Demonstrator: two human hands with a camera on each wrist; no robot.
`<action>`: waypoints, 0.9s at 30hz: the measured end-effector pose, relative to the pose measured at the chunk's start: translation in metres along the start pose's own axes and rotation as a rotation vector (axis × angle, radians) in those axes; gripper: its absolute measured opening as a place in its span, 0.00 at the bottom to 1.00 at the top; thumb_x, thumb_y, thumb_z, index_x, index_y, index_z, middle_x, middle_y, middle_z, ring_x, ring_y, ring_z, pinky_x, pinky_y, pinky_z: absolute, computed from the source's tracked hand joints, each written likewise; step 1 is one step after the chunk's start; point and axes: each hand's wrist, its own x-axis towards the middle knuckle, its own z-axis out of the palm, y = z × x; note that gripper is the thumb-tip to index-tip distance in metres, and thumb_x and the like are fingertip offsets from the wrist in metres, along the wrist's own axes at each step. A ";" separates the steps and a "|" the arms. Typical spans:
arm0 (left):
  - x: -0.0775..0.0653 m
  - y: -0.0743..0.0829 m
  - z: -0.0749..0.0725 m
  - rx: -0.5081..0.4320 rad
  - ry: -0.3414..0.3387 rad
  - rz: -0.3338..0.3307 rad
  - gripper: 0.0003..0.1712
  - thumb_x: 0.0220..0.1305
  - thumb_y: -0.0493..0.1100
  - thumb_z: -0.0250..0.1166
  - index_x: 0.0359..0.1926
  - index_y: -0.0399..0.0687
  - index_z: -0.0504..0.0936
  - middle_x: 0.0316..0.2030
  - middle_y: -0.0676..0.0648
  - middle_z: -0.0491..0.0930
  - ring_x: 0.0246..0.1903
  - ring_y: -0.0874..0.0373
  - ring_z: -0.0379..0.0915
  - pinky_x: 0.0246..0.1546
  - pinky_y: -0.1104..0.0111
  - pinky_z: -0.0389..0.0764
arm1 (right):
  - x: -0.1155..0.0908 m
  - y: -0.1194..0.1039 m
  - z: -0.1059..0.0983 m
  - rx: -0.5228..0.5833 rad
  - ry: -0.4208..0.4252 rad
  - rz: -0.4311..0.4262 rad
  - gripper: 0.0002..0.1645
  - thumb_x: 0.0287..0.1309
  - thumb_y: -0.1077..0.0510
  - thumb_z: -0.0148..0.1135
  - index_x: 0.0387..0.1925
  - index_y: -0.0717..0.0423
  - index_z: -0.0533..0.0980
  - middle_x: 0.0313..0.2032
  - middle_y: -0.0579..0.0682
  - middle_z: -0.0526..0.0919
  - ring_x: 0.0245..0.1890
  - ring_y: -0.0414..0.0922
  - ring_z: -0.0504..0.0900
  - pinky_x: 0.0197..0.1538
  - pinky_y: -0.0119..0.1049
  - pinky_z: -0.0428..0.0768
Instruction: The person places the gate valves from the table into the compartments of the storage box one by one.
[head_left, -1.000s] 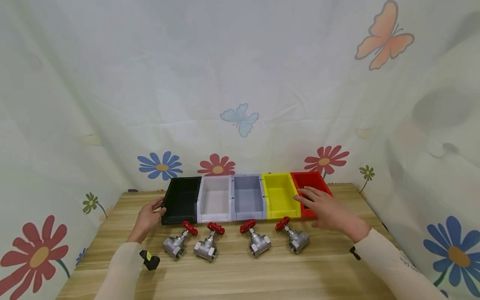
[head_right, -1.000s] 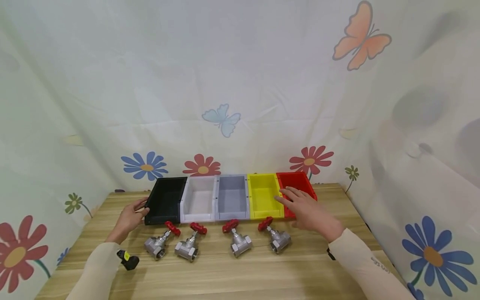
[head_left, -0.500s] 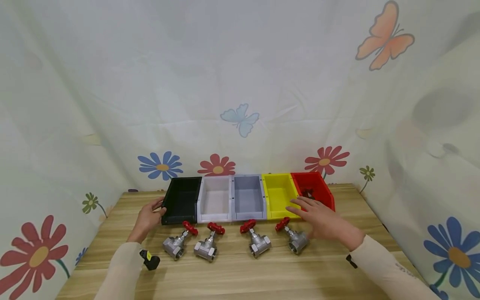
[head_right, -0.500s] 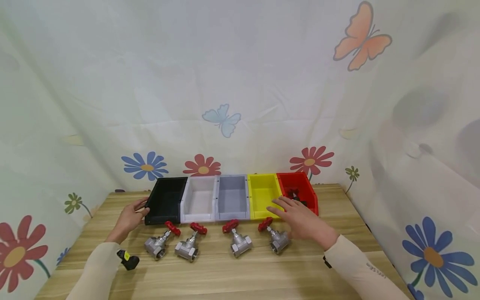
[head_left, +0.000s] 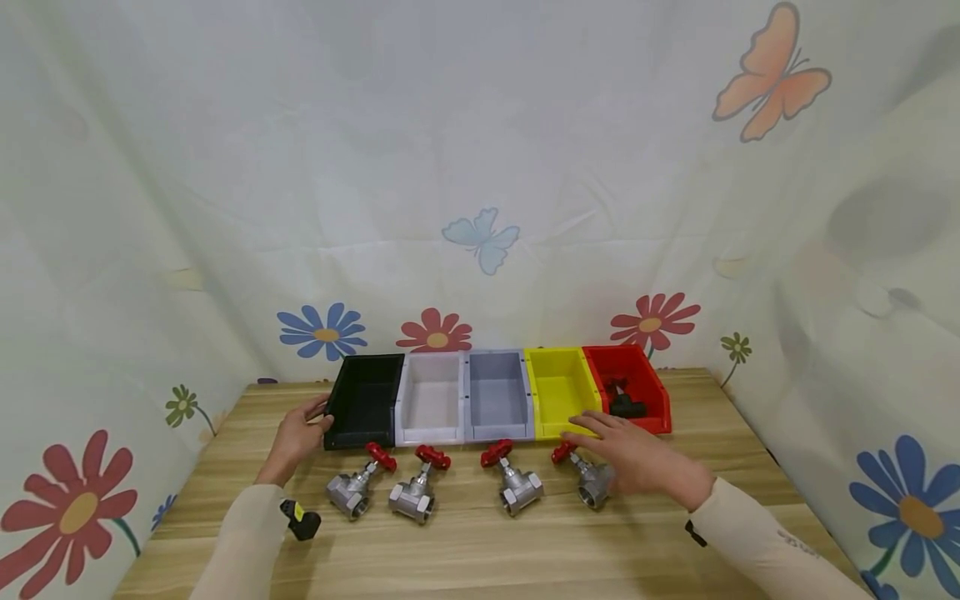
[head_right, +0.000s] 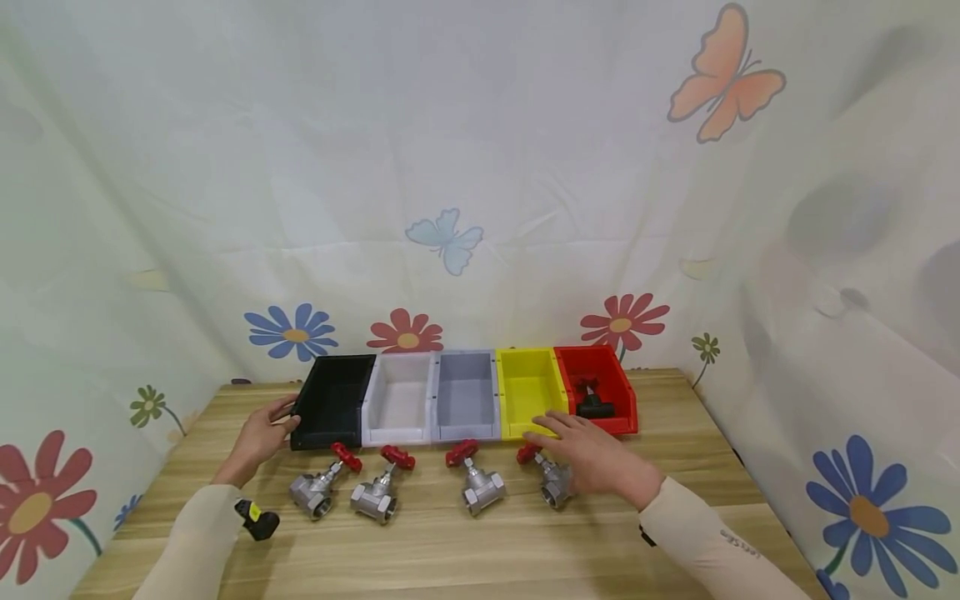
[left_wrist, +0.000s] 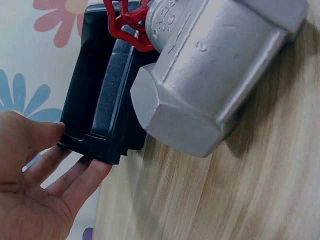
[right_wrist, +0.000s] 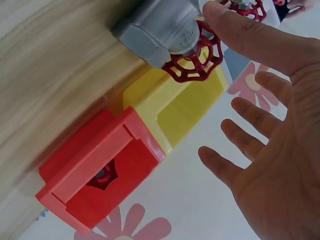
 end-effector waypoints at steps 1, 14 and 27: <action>0.000 0.000 0.000 0.001 0.000 0.002 0.32 0.75 0.41 0.52 0.76 0.45 0.57 0.70 0.31 0.63 0.40 0.52 0.77 0.31 0.63 0.79 | 0.000 0.000 0.001 0.002 -0.002 -0.006 0.57 0.38 0.56 0.82 0.72 0.39 0.64 0.74 0.49 0.61 0.74 0.57 0.58 0.69 0.59 0.65; 0.000 0.000 0.000 -0.006 -0.006 0.002 0.32 0.75 0.41 0.52 0.76 0.45 0.56 0.71 0.31 0.62 0.44 0.51 0.77 0.32 0.62 0.79 | 0.007 0.003 0.020 -0.007 -0.046 -0.028 0.63 0.33 0.57 0.84 0.72 0.32 0.61 0.74 0.48 0.59 0.73 0.56 0.58 0.69 0.56 0.66; -0.001 0.002 0.000 -0.003 -0.004 0.008 0.32 0.75 0.41 0.52 0.75 0.44 0.57 0.70 0.31 0.62 0.48 0.48 0.77 0.35 0.60 0.80 | 0.011 0.003 0.030 -0.008 -0.099 -0.018 0.63 0.35 0.58 0.83 0.72 0.30 0.60 0.75 0.47 0.56 0.74 0.54 0.57 0.68 0.55 0.68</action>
